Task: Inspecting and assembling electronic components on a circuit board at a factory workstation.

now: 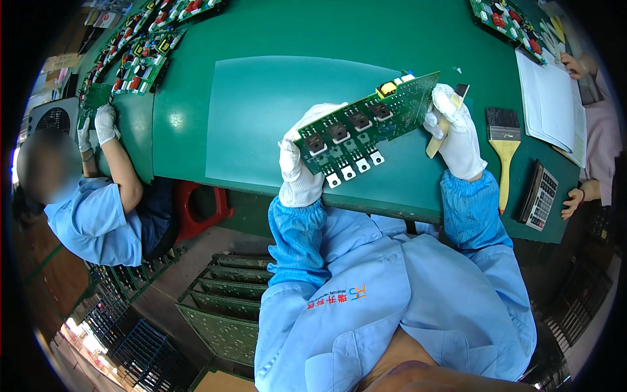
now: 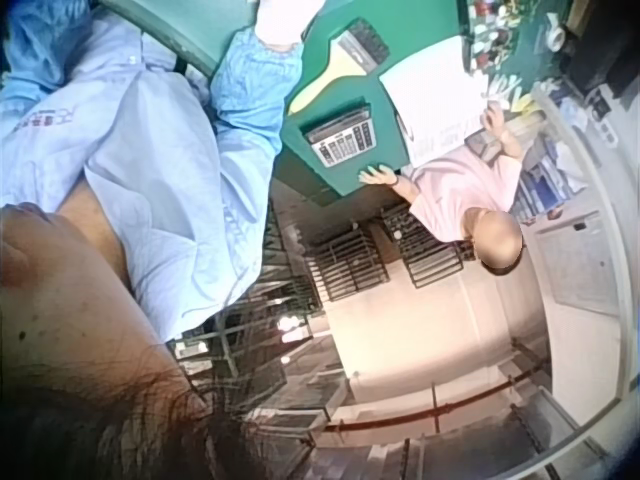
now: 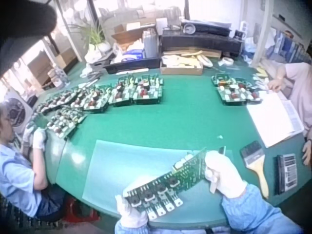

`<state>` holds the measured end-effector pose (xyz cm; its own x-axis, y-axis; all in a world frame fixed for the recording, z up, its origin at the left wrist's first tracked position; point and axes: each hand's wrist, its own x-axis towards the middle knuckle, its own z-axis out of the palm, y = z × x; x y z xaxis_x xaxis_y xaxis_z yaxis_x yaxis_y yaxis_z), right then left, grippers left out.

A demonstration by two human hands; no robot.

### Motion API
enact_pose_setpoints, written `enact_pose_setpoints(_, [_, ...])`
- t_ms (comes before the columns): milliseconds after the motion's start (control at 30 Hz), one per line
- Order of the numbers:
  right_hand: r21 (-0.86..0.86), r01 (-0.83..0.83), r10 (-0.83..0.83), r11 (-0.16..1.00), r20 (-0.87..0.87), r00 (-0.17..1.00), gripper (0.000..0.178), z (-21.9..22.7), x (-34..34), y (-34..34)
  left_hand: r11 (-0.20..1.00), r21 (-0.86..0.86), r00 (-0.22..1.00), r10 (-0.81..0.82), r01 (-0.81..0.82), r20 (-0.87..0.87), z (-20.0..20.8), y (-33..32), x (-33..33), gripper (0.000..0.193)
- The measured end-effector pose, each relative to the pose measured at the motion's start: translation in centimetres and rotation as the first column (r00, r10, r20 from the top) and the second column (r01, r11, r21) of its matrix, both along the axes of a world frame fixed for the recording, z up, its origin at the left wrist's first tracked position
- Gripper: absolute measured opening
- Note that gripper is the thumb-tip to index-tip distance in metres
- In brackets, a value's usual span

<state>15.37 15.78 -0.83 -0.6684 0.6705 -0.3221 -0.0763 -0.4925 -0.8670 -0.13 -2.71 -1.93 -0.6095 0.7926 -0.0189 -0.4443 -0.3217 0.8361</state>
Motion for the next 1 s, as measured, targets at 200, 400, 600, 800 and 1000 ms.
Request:
enact_pose_setpoints(200, [0.009,0.015,-0.015,1.000,-0.006,1.000,0.021,-0.3,0.2,0.1,1.000,0.014,0.999,-0.027,0.027,0.021,-0.3,0.0,-0.1,0.092])
enact_pose_setpoints(400, [-0.017,0.027,-0.027,0.999,-0.026,0.999,0.025,-0.5,0.2,0.1,1.000,-0.028,0.999,0.012,-0.010,0.053,-0.3,-0.1,0.1,0.092])
enact_pose_setpoints(600, [-0.006,0.021,-0.021,1.000,0.007,1.000,0.023,0.0,0.1,0.1,0.996,-0.091,0.998,0.020,-0.014,0.060,-0.1,-0.3,0.0,0.086])
enact_pose_setpoints(800, [-0.016,-0.049,0.050,0.999,0.122,0.991,0.024,0.5,0.2,0.7,0.986,-0.152,0.889,0.129,-0.068,0.439,0.9,1.5,-0.3,0.056])
enact_pose_setpoints(1000, [-0.023,-0.045,0.046,0.999,0.047,0.998,0.037,0.7,0.2,0.8,0.962,-0.257,0.837,0.064,0.093,0.543,1.6,1.3,-0.9,0.058])
